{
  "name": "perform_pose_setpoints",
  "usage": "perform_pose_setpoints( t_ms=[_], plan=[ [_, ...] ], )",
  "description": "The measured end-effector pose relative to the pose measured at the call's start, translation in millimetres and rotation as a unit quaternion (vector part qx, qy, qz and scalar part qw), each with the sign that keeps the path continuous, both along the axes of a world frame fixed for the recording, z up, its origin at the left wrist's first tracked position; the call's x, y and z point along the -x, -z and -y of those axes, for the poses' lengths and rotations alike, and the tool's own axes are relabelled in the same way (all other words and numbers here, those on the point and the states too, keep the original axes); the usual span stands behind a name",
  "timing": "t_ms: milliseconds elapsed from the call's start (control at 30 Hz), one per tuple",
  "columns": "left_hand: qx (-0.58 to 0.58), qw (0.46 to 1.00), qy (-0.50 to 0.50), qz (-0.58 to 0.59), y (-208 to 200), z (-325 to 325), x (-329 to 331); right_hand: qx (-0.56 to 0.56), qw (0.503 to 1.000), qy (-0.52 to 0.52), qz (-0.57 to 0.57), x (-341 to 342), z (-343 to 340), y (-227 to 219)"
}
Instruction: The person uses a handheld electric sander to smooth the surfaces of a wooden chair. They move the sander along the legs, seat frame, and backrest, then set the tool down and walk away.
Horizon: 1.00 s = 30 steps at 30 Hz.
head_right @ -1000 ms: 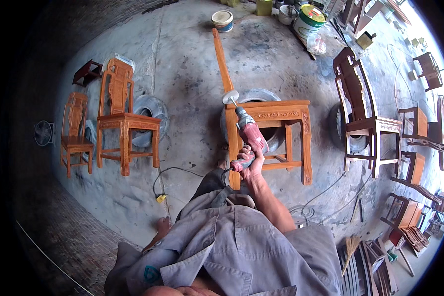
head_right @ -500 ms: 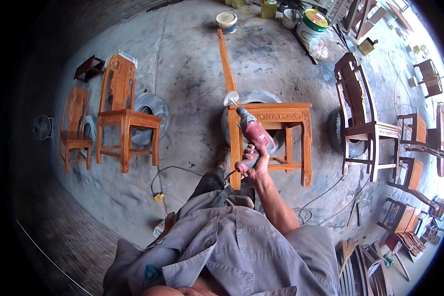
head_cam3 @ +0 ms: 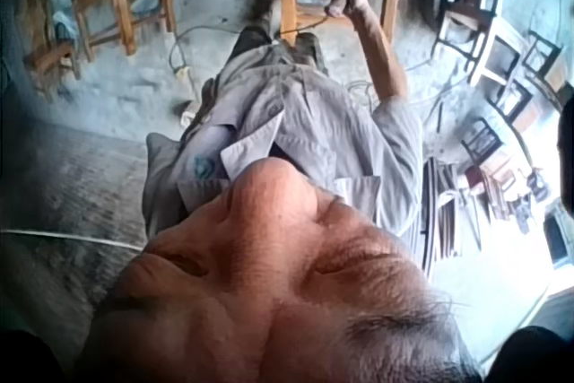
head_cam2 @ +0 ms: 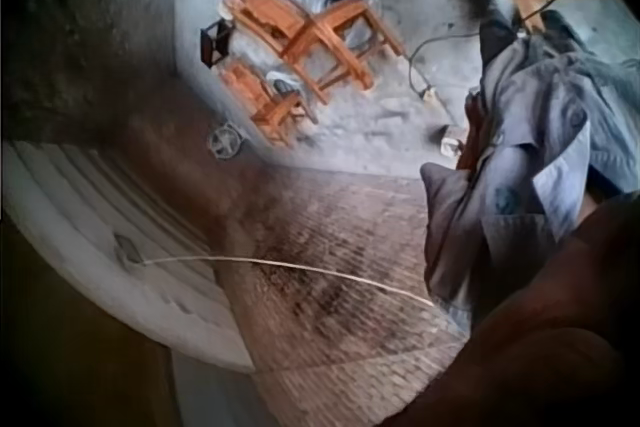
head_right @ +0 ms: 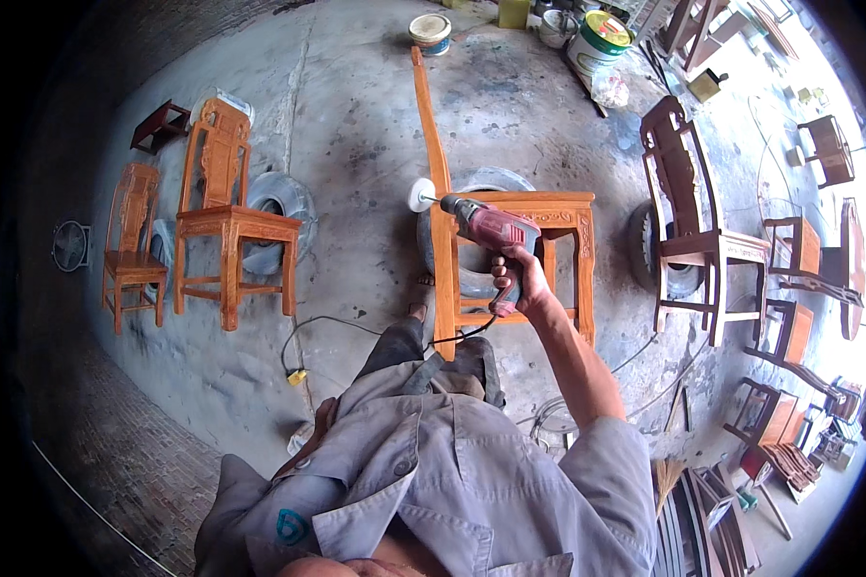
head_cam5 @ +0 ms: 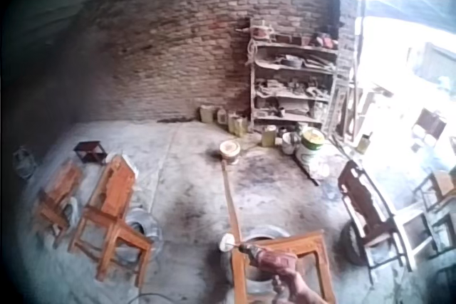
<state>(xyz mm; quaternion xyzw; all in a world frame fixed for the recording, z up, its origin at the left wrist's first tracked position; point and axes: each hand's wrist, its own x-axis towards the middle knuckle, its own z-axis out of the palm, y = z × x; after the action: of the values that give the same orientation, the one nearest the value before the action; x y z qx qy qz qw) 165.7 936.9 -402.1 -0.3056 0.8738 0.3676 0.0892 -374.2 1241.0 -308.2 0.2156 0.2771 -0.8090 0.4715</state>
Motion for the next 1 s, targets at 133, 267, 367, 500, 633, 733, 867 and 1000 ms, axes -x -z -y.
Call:
perform_pose_setpoints(
  t_ms=[133, 267, 367, 500, 633, 733, 867, 1000],
  plan=[
    [0.018, 0.999, -0.029, 0.016, 14.9, 12.4, 5.5, -0.026, 0.999, 0.022, 0.005, -15.6, -11.1, 11.4],
    [0.013, 0.999, 0.001, 0.035, 60.3, 36.9, -45.6, 0.037, 0.996, 0.069, 0.052, -65.3, -27.3, 10.9],
    [-0.034, 0.999, -0.003, 0.034, 86.2, 48.3, -41.2, 0.057, 0.980, 0.168, 0.092, -104.2, -39.9, 18.6],
    [-0.083, 0.993, -0.022, 0.075, 72.3, 58.9, -14.7, 0.128, 0.942, 0.282, 0.134, -135.9, -55.5, 31.3],
    [-0.092, 0.992, -0.019, 0.090, 61.8, 73.1, 0.7, 0.141, 0.916, 0.364, 0.091, -127.1, -76.4, 33.6],
    [-0.097, 0.991, -0.012, 0.091, 56.3, 81.9, 10.8, 0.150, 0.882, 0.441, 0.078, -103.7, -90.7, 33.8],
    [-0.103, 0.992, -0.009, 0.072, 54.2, 91.5, 13.2, 0.166, 0.870, 0.456, 0.086, -97.0, -86.2, 30.5],
    [-0.329, 0.909, -0.220, 0.129, 57.9, 106.8, 23.3, 0.171, 0.890, 0.411, 0.100, -125.6, -58.4, 32.0]
  ],
)
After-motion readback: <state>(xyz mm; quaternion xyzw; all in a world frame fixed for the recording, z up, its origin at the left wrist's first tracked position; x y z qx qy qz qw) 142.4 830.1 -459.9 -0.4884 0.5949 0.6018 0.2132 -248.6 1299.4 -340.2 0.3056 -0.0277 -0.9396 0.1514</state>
